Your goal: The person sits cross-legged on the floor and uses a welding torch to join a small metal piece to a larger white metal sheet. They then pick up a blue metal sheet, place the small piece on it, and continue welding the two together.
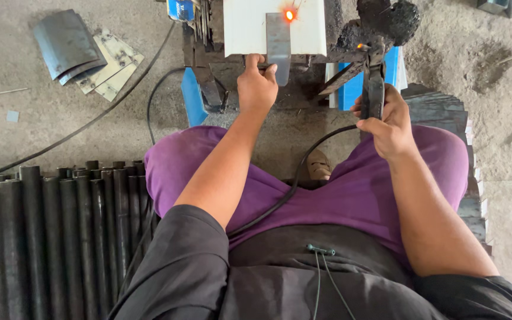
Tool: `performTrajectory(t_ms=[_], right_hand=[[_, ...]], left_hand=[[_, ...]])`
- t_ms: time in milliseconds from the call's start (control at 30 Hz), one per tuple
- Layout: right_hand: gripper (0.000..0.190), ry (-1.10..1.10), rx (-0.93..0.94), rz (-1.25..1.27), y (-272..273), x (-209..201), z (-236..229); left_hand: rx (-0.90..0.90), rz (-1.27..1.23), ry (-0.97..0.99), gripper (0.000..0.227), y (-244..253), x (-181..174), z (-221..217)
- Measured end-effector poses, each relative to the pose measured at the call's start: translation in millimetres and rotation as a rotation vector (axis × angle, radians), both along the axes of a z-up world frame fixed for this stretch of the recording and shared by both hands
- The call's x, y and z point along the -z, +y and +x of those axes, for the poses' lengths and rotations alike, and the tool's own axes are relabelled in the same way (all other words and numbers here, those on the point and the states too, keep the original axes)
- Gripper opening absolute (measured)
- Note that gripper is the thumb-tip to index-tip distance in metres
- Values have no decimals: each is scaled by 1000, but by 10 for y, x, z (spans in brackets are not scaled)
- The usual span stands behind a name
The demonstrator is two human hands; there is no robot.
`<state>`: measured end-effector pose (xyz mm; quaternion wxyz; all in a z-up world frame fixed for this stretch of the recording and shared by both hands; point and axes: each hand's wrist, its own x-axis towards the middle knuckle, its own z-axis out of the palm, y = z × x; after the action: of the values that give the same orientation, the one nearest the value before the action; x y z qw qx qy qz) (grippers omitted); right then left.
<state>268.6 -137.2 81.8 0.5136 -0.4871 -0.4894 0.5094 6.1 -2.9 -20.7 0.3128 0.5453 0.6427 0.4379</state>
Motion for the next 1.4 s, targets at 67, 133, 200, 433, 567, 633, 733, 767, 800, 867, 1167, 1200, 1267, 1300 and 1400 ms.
performTrajectory(t_ms=[67,133,200,433,567,633,733,767,800,867,1167,1200,1267,1300,1400], right_hand=[[61,15,9,-21,37,9,-8],[63,28,39,-56,50,15,-30],[61,32,36,-65,65,31,-39],[63,84,44,-47,105,86,-51],[64,94,91,-91,112,97,-78],[63,83,106,-103,101,113,-85],[70,52,76,-72,86,172,-77],[69,45,60,-62,80,196,-78],[68,38,44,-53,77,217,-86],[69,17,32,-66,70,206,-83],[62,-400,79,60,0,78,-165],[57,-589,135,88,-41,14,-149],[52,-888,207,224,-80,-96,-136],[51,-998,226,337,-71,-148,-103],[39,-1199,295,367,-33,-188,26]], left_hand=[[-3,10,18,33,19,-18,1],[-11,113,20,34,18,-20,6],[-7,67,2,33,10,-15,7],[25,-5,14,33,8,-49,0],[9,53,-9,33,-20,-67,1],[5,89,-22,33,-32,-80,1],[12,-6,11,33,-28,-114,-7],[8,-16,9,33,-34,-122,-5],[4,-26,8,33,-40,-126,-1],[-3,-14,16,33,-39,-134,5],[35,38,-37,39,-67,-37,-23],[43,24,-40,42,-85,-39,-33],[60,9,-22,48,-135,-62,-63],[70,10,-1,51,-140,-89,-69],[77,-4,50,57,-156,-173,-86]])
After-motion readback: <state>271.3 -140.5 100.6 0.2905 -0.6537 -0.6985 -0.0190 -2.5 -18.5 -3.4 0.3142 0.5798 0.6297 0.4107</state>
